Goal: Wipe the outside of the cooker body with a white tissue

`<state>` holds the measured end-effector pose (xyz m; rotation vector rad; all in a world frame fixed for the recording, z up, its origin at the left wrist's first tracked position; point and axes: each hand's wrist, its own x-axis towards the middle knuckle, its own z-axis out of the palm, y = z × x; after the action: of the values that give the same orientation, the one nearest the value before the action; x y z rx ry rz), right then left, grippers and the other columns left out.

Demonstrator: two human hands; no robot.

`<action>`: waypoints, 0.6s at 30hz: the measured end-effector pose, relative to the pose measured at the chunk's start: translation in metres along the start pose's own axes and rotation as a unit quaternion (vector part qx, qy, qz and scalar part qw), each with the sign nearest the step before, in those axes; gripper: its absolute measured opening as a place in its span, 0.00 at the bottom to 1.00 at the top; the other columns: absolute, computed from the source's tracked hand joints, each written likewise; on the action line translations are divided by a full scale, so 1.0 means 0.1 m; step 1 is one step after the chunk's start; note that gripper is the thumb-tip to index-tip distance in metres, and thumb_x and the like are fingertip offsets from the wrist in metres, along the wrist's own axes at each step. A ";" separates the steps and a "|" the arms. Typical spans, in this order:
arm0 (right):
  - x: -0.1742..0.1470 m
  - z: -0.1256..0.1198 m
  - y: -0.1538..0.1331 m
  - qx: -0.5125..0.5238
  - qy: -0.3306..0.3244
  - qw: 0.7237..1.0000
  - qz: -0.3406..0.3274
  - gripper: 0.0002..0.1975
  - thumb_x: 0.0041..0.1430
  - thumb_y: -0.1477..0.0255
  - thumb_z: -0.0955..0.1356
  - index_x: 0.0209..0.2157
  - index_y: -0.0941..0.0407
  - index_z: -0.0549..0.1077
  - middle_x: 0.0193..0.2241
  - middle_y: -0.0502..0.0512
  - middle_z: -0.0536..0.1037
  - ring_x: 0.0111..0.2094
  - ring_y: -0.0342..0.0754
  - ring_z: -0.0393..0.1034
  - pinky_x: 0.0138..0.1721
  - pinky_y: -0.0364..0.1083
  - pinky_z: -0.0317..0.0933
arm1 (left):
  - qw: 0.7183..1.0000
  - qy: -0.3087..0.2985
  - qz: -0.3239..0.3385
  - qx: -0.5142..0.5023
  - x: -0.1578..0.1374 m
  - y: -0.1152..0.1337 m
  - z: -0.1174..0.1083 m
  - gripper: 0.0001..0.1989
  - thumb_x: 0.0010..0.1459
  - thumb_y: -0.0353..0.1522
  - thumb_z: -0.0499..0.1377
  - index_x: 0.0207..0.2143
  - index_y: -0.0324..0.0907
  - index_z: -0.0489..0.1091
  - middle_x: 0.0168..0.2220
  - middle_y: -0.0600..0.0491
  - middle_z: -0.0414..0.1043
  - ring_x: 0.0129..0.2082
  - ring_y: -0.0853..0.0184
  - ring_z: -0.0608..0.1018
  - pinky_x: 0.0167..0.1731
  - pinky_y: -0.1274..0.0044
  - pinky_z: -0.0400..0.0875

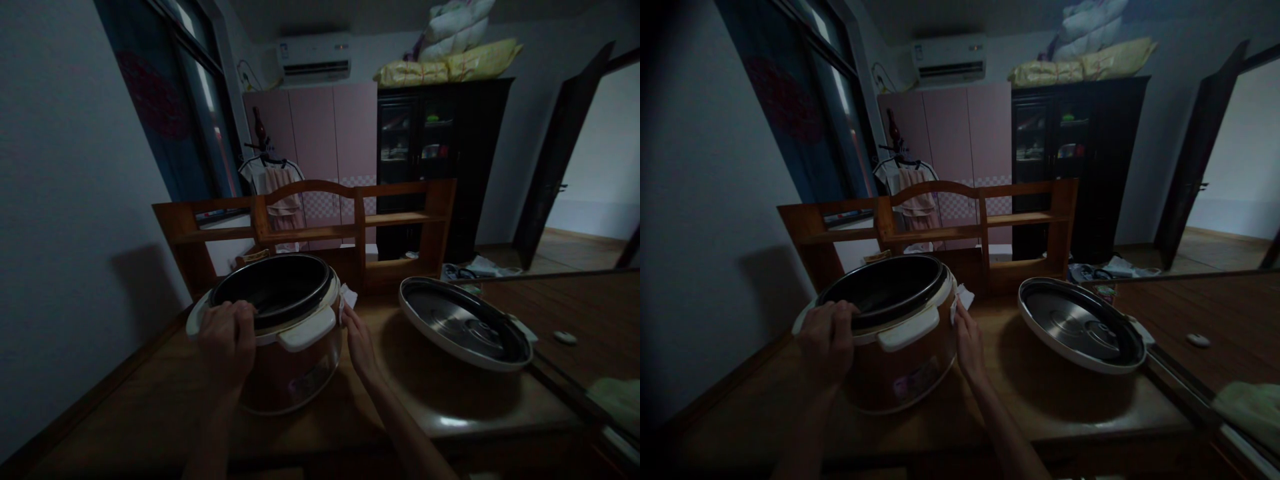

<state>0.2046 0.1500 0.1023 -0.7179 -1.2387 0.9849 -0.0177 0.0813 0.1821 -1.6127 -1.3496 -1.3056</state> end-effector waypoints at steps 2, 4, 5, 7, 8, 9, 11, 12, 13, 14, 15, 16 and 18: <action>-0.02 -0.01 0.06 -0.004 0.003 1.000 0.005 0.20 0.63 0.64 0.63 0.54 0.52 0.75 0.56 0.53 0.74 0.61 0.54 0.63 0.63 0.55 0.50 | 1.000 0.001 0.000 0.002 0.00 0.00 0.00 0.14 0.66 0.31 0.46 0.27 0.44 0.65 0.27 0.52 0.70 0.30 0.63 0.70 0.40 0.69 0.62; -0.05 -0.02 0.08 -0.007 0.005 1.000 0.006 0.20 0.62 0.65 0.63 0.53 0.52 0.75 0.56 0.53 0.75 0.60 0.55 0.64 0.62 0.55 0.52 | 1.000 -0.001 0.000 0.002 0.00 -0.01 0.00 0.14 0.66 0.31 0.46 0.27 0.44 0.65 0.27 0.52 0.70 0.31 0.63 0.70 0.40 0.68 0.62; -0.06 -0.02 0.09 -0.008 0.006 1.000 0.005 0.20 0.62 0.64 0.63 0.53 0.52 0.75 0.55 0.52 0.75 0.60 0.55 0.64 0.62 0.55 0.52 | 1.000 -0.001 -0.001 0.002 -0.01 -0.01 0.00 0.14 0.66 0.31 0.46 0.27 0.44 0.65 0.27 0.52 0.70 0.31 0.63 0.70 0.40 0.68 0.62; -0.08 -0.02 0.08 -0.009 0.011 1.000 0.006 0.20 0.62 0.64 0.64 0.52 0.52 0.76 0.54 0.52 0.76 0.60 0.56 0.65 0.62 0.55 0.53 | 1.000 -0.003 -0.003 0.001 -0.01 -0.01 0.00 0.14 0.65 0.31 0.46 0.27 0.44 0.65 0.27 0.51 0.70 0.31 0.63 0.70 0.41 0.68 0.62; -0.10 -0.03 0.08 -0.010 0.013 1.000 0.007 0.20 0.61 0.63 0.64 0.52 0.51 0.76 0.53 0.52 0.77 0.60 0.56 0.65 0.62 0.55 0.53 | 1.000 -0.001 -0.004 0.001 -0.01 0.00 0.00 0.14 0.65 0.31 0.46 0.28 0.44 0.66 0.27 0.51 0.70 0.31 0.63 0.71 0.41 0.68 0.62; -0.11 -0.03 0.08 -0.010 0.016 1.000 0.008 0.20 0.61 0.63 0.65 0.51 0.51 0.77 0.52 0.52 0.78 0.59 0.56 0.65 0.61 0.55 0.54 | 1.000 0.000 -0.005 0.002 -0.01 0.00 0.00 0.14 0.65 0.31 0.46 0.28 0.44 0.66 0.27 0.51 0.70 0.32 0.63 0.71 0.41 0.69 0.62; -0.13 -0.04 0.07 -0.011 0.020 1.000 0.010 0.20 0.60 0.62 0.65 0.51 0.51 0.77 0.51 0.52 0.79 0.59 0.57 0.66 0.61 0.56 0.55 | 1.000 0.003 -0.007 0.003 -0.02 -0.01 0.01 0.14 0.65 0.32 0.46 0.28 0.45 0.66 0.28 0.51 0.71 0.32 0.63 0.72 0.41 0.69 0.62; -0.14 -0.05 0.07 -0.012 0.023 1.000 0.012 0.20 0.59 0.62 0.66 0.51 0.51 0.77 0.50 0.52 0.79 0.59 0.57 0.66 0.61 0.56 0.55 | 1.000 0.003 -0.006 0.005 -0.02 -0.01 0.01 0.14 0.66 0.32 0.46 0.28 0.45 0.65 0.28 0.51 0.71 0.32 0.62 0.71 0.42 0.69 0.62; -0.15 -0.05 0.07 -0.013 0.025 1.000 0.013 0.20 0.59 0.61 0.66 0.51 0.51 0.77 0.49 0.53 0.80 0.58 0.58 0.66 0.61 0.56 0.55 | 1.000 0.002 -0.005 0.007 -0.02 -0.02 0.01 0.14 0.66 0.32 0.46 0.28 0.45 0.65 0.28 0.51 0.71 0.32 0.62 0.71 0.42 0.68 0.62; -0.15 -0.06 0.08 -0.014 0.027 0.999 0.015 0.20 0.59 0.61 0.66 0.51 0.51 0.77 0.49 0.53 0.80 0.58 0.58 0.66 0.60 0.56 0.56 | 1.000 0.001 -0.004 0.007 -0.02 -0.02 0.01 0.14 0.66 0.32 0.46 0.28 0.45 0.65 0.28 0.51 0.71 0.32 0.62 0.71 0.42 0.68 0.62; -0.16 -0.06 0.08 -0.015 0.028 0.999 0.017 0.21 0.59 0.61 0.66 0.51 0.51 0.77 0.48 0.53 0.80 0.58 0.58 0.67 0.60 0.56 0.57 | 1.000 -0.001 0.000 0.007 -0.02 -0.03 0.01 0.14 0.66 0.32 0.46 0.28 0.45 0.65 0.28 0.51 0.71 0.32 0.62 0.71 0.42 0.68 0.62; -0.16 -0.06 0.08 -0.016 0.030 0.999 0.019 0.21 0.59 0.60 0.66 0.51 0.51 0.77 0.48 0.53 0.80 0.58 0.59 0.67 0.59 0.56 0.58 | 1.000 -0.003 0.002 0.009 -0.02 -0.04 0.01 0.14 0.66 0.32 0.46 0.28 0.45 0.65 0.28 0.51 0.70 0.32 0.62 0.71 0.41 0.68 0.62; -0.18 -0.06 0.09 -0.019 0.031 0.999 0.023 0.21 0.59 0.60 0.66 0.51 0.51 0.77 0.47 0.53 0.81 0.56 0.59 0.68 0.58 0.56 0.59 | 1.000 -0.008 -0.001 0.014 -0.03 -0.06 0.02 0.14 0.66 0.33 0.46 0.28 0.45 0.65 0.27 0.51 0.69 0.31 0.62 0.70 0.40 0.68 0.61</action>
<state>0.2081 0.1380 0.0854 -0.8039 -1.1926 0.9719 -0.0225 0.0835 0.1785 -1.6080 -1.3733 -1.2721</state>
